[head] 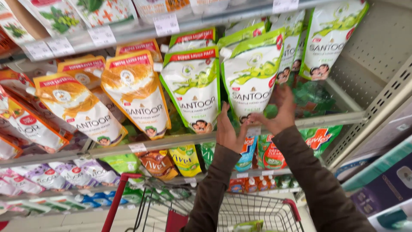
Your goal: Picking up and examining hand wash refill pouches from a store shelf and placing them into a shopping cart.
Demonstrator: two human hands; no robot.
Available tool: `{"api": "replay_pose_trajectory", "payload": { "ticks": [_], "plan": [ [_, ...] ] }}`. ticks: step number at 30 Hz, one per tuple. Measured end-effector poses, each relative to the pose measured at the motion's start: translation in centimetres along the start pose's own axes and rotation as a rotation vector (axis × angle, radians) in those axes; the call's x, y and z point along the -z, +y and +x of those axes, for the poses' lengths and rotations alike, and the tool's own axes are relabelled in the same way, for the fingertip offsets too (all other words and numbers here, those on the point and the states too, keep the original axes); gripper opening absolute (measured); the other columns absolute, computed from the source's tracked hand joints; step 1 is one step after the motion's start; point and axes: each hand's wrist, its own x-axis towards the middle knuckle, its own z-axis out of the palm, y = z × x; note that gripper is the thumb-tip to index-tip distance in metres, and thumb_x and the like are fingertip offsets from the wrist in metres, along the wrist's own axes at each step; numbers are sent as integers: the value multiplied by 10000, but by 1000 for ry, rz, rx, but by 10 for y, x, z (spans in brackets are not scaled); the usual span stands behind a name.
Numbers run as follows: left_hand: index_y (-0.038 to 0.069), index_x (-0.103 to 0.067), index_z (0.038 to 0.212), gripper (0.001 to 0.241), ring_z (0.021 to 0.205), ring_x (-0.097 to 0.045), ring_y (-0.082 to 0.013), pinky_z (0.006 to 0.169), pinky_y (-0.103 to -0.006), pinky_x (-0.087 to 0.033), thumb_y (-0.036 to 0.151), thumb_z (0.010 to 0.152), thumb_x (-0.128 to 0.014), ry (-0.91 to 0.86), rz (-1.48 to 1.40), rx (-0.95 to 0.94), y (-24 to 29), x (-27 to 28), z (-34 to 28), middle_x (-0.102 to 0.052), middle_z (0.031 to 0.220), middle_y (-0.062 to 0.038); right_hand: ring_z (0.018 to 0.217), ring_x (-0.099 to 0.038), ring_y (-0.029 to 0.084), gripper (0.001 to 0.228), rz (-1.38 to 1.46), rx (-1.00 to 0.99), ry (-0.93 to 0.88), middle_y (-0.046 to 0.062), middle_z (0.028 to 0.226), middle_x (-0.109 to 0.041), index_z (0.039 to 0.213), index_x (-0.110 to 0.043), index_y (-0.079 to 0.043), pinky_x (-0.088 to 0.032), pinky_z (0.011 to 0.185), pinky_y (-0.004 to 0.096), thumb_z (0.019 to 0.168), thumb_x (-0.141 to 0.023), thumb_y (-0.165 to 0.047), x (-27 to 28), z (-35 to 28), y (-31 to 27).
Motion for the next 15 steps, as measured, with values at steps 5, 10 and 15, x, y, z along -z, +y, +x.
{"api": "replay_pose_trajectory", "payload": {
  "ticks": [5,10,15],
  "plan": [
    [-78,-354,1497,691,1356,-494,-495,1152,-531,-429,161,957,-714,37,170,-119,13,23,-62,-500,1456,-297,1228,-580,249,472,-97,-89,259,159,1398,-538,1420,-439,7,-500,1070,394,1052,-682,-159,-5,-103,-18],
    [-55,-403,1471,623,1344,-509,-476,1148,-530,-441,107,942,-689,-114,140,62,-9,34,-156,-531,1422,-272,1159,-535,274,219,-300,-232,111,154,1262,-569,1242,-566,-7,-469,951,403,1120,-549,-189,-9,-213,-12],
    [-41,-446,1449,566,1350,-513,-455,1134,-523,-446,130,961,-677,-387,243,205,-38,48,-285,-544,1415,-250,1102,-504,322,139,-326,-445,-146,134,1159,-600,1144,-581,-17,-476,869,393,1030,-631,-79,1,-316,-6]
  ]
}}
